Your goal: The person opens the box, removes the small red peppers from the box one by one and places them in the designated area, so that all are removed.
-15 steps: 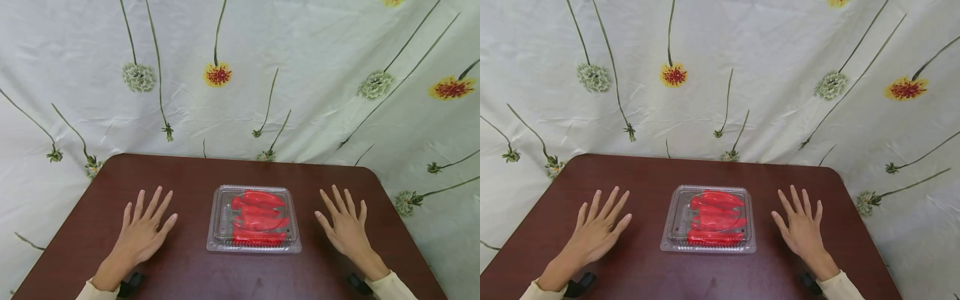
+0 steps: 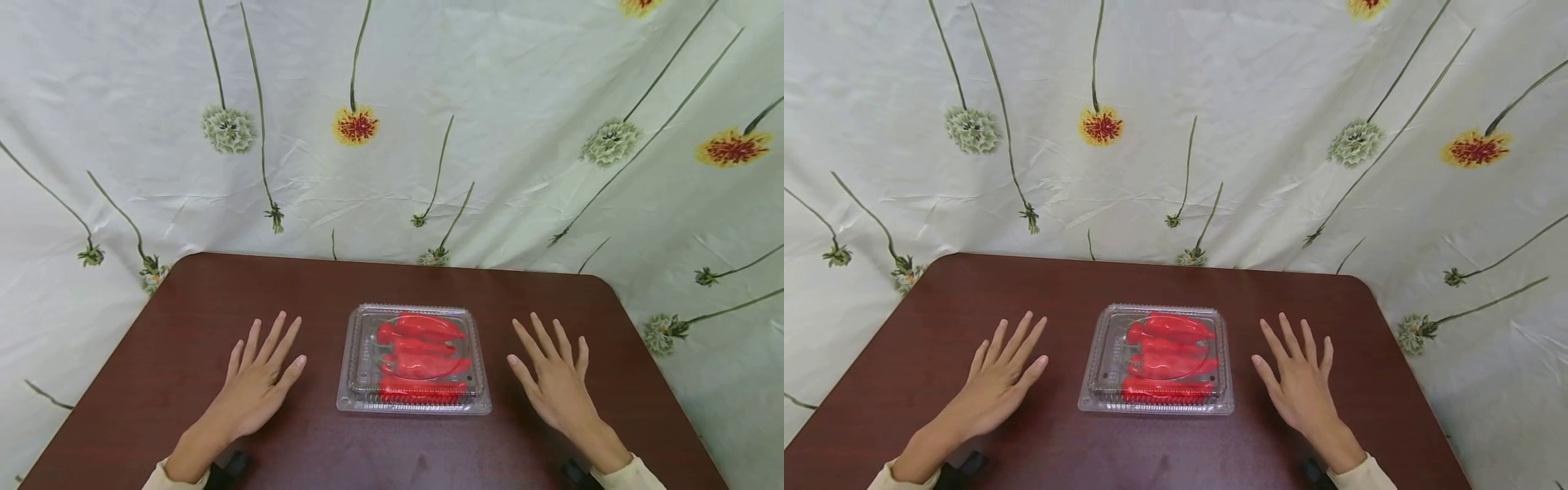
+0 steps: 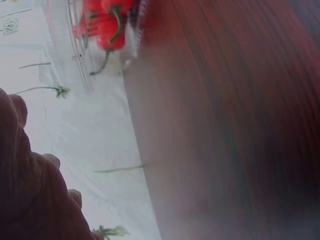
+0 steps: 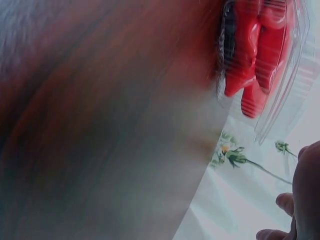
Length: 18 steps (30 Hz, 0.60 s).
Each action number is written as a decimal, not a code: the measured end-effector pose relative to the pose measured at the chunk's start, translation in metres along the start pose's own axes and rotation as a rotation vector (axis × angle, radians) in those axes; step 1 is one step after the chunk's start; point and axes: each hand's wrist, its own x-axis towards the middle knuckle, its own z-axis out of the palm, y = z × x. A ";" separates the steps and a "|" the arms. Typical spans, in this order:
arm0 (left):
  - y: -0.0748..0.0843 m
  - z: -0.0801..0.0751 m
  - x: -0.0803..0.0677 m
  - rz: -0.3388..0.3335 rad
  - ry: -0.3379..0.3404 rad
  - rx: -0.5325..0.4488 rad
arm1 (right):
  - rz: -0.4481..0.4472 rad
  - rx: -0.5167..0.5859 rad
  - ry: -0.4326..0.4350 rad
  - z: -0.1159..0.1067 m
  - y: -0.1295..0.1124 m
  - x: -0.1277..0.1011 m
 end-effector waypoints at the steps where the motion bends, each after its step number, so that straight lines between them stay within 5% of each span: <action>1: 0.002 0.001 0.000 0.006 -0.001 -0.023 | -0.006 0.011 0.000 0.001 -0.001 0.000; 18: 0.023 0.026 -0.001 0.018 -0.125 -0.485 | -0.056 0.161 -0.025 0.012 -0.016 -0.004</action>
